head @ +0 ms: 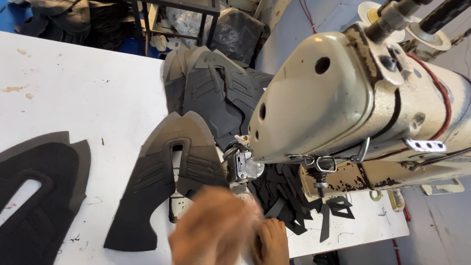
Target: The person operates a sewing machine to stitch black fabric pieces, likely car interior parts. They guide the material under the needle, cut threads, and reposition the items for continuous sewing.
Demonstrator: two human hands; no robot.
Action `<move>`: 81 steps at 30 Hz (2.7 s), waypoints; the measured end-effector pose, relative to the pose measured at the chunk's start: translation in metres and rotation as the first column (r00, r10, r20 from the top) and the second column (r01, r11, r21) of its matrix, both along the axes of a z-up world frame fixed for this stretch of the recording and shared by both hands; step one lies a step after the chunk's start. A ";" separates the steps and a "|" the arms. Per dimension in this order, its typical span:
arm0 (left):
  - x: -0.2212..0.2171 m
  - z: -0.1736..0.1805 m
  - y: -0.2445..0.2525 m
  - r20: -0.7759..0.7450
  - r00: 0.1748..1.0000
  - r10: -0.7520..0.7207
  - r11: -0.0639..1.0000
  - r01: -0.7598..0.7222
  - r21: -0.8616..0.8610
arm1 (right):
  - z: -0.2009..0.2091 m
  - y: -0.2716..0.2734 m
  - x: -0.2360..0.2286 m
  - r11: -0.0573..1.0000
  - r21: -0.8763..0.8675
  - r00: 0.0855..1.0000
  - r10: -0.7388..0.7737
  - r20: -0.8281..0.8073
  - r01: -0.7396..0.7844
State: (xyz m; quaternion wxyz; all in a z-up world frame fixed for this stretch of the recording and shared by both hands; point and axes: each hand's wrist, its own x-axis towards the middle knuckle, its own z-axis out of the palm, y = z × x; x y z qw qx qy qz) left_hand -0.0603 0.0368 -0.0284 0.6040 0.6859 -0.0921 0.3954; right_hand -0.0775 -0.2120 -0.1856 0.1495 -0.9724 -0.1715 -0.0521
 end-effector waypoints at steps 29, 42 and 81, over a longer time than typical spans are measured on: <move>0.080 -0.016 -0.013 -0.205 0.971 -0.124 0.986 0.097 -0.135 | 0.025 0.019 -0.003 0.997 0.065 0.999 -0.031 0.033 0.029; 0.080 -0.018 -0.015 -0.201 0.973 -0.111 0.986 0.084 -0.142 | 0.018 0.017 -0.002 0.998 0.063 0.995 -0.015 0.103 0.008; 0.083 -0.020 -0.018 -0.163 0.984 -0.072 0.993 0.056 -0.100 | 0.019 0.019 -0.003 0.997 0.052 0.997 -0.063 0.041 0.060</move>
